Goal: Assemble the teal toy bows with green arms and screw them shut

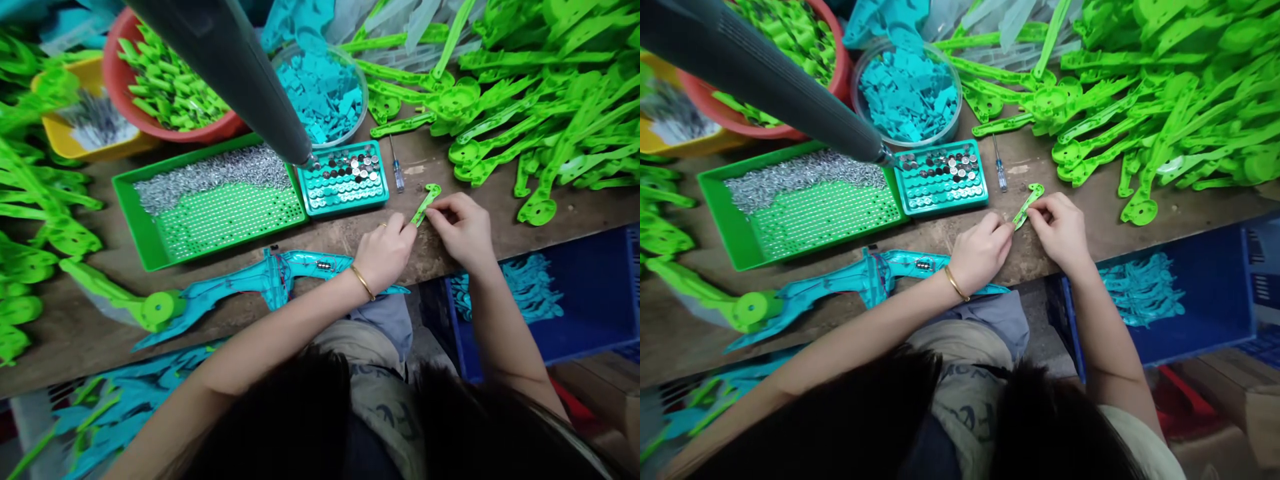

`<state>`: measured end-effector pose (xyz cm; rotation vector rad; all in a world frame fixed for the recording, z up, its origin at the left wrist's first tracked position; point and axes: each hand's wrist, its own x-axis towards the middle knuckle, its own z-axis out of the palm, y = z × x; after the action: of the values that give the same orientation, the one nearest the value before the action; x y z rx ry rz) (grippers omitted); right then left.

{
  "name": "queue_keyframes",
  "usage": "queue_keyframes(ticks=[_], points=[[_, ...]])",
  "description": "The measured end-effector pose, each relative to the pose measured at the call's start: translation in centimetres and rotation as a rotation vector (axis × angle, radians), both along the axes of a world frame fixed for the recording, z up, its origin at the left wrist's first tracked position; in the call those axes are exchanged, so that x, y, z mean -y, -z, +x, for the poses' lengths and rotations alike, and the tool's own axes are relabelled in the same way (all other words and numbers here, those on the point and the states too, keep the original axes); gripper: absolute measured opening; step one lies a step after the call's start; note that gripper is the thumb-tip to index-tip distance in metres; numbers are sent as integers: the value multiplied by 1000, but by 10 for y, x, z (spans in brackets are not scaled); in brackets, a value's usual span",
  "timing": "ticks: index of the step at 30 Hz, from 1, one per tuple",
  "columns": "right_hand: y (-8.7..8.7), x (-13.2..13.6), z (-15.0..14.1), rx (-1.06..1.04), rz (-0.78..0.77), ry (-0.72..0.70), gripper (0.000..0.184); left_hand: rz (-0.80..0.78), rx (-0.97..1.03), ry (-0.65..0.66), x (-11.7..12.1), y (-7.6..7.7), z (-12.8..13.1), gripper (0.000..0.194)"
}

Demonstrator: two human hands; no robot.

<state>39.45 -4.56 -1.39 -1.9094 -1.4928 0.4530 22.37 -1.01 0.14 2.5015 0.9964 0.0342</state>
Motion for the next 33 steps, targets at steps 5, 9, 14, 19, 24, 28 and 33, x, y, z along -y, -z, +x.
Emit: queue_keyframes(ticks=[5,9,14,19,24,28,33], points=[[-1,-4,0,60,-22,-56,7,52,-27,42,1,2,0,26],[-6,-7,0,134,-78,-89,7,112,-23,55,2,5,0,26],[-13,-12,-3,259,-175,-109,8,158,-16,76,3,8,-1,23],[-22,-20,-4,377,-252,-152,10,152,20,74,2,11,-2,22],[-25,-24,2,290,-341,-207,10,145,52,73,1,15,-4,28],[-25,-25,1,292,-393,-166,10,180,99,81,3,18,-5,30],[-21,-19,-9,471,-344,-197,16,164,100,96,4,21,-4,31]])
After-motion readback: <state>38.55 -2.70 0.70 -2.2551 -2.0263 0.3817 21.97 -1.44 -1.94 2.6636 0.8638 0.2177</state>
